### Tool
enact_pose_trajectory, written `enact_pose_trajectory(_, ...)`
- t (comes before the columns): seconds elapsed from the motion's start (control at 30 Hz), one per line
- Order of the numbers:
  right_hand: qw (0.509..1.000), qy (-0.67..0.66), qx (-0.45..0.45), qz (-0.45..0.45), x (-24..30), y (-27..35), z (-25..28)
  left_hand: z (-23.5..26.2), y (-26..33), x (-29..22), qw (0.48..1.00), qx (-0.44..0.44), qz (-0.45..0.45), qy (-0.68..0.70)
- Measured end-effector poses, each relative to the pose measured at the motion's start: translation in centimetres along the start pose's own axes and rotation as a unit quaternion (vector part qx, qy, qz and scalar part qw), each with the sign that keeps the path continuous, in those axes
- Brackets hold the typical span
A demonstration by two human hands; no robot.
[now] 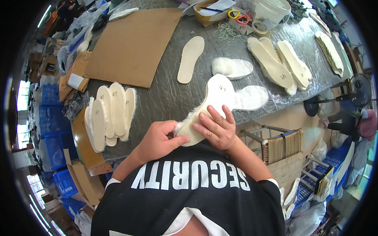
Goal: Assembling shoe insoles by lining the bases with fuzzy material.
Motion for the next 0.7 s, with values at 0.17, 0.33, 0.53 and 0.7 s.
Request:
enact_pose_trajectory(0.17,0.996,0.003,-0.046,0.079,0.5,0.6,0.6,-1.3,-0.1,0.4,0.998,0.022,0.035,0.047)
enact_pose_trajectory(0.33,0.997,0.024,-0.072,0.023,-0.2,2.1,0.6,-1.8,-0.2,-2.0,0.966,-0.017,-0.221,-0.131)
enact_pose_trajectory(0.53,0.995,0.053,-0.072,0.033,-1.1,1.4,1.3,-2.2,-1.5,-1.5,0.985,0.03,-0.117,-0.121)
enact_pose_trajectory(0.7,0.998,0.06,-0.02,0.005,-1.7,1.4,1.2,-5.0,-3.2,3.2,0.988,0.111,0.099,0.047)
Point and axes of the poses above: each hand's wrist, its own y-axis away from the middle knuckle, its own z-axis out of the back of the hand, x = y × z, the point moved 6 cm from there along -y, towards the middle knuckle, and after that the axes turned 14 degrees about -x, right-handed, at the moved point
